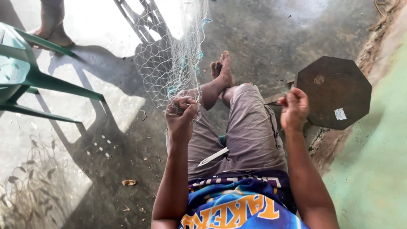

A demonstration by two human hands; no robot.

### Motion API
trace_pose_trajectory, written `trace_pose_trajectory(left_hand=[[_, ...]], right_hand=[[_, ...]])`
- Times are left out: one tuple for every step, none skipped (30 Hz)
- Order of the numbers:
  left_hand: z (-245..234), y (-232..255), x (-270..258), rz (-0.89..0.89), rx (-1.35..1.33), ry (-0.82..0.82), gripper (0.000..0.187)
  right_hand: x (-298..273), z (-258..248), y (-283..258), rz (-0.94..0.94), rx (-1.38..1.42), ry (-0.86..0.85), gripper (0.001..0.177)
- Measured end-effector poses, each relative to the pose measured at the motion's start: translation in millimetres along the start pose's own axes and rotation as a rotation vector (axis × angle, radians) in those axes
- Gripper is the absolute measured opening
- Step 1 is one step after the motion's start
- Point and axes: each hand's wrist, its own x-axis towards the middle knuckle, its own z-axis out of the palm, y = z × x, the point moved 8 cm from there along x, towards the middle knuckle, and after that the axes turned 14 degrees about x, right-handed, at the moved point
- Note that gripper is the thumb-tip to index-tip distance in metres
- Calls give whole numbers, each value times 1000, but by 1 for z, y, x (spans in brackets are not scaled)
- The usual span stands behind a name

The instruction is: Repairing a fishing net by threading a shuttle through the mesh and tying knots to fix holes or extend the net.

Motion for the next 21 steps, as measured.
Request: trace_pose_trajectory(left_hand=[[-2,0,0,1,-1,8,37],[-1,-1,0,-7,-1,-10,38],[0,-1,0,-15,-1,-29,38],[-2,-3,1,-16,-2,-25,38],[-2,-4,2,-14,6,-41,37],[-3,-5,3,-11,13,-54,37],[-3,-4,3,-10,11,-49,37],[0,-2,3,-1,11,-60,36],[2,0,3,7,10,-72,35],[2,0,3,7,8,-69,35],[3,0,3,1,18,-79,34],[3,0,2,-5,28,-89,33],[4,-2,2,-6,26,-86,33],[4,-3,2,-1,18,-88,32],[5,-5,2,4,10,-90,31],[5,-3,2,4,9,-86,31],[7,-1,1,0,25,-96,32],[9,0,1,-4,41,-108,32],[10,2,1,-5,40,-105,32],[10,5,0,6,51,-96,32],[10,8,-1,17,62,-88,32]], right_hand=[[-14,31,-9,4,-2,-7,20],[-29,71,-14,80,66,-140,26],[-46,112,-20,156,133,-274,32],[-57,128,-19,158,131,-276,32],[-70,152,-17,198,180,-364,33],[-83,176,-15,239,229,-454,33],[-92,191,-15,243,227,-459,33],[-102,207,-16,240,196,-492,26],[-112,223,-16,238,164,-525,19],[-116,231,-15,239,161,-527,19],[-123,245,-17,205,109,-597,17],[-130,257,-17,173,57,-667,15],[-134,264,-18,175,55,-669,15],[-139,271,-18,175,47,-678,17],[-144,278,-18,176,40,-687,19],[-144,278,-14,179,38,-689,19],[-145,278,-12,170,32,-702,19],[-146,278,-9,160,26,-714,20],[-147,279,-12,163,25,-716,20],[-149,281,-16,143,-2,-733,19],[-151,282,-20,122,-29,-750,19]])
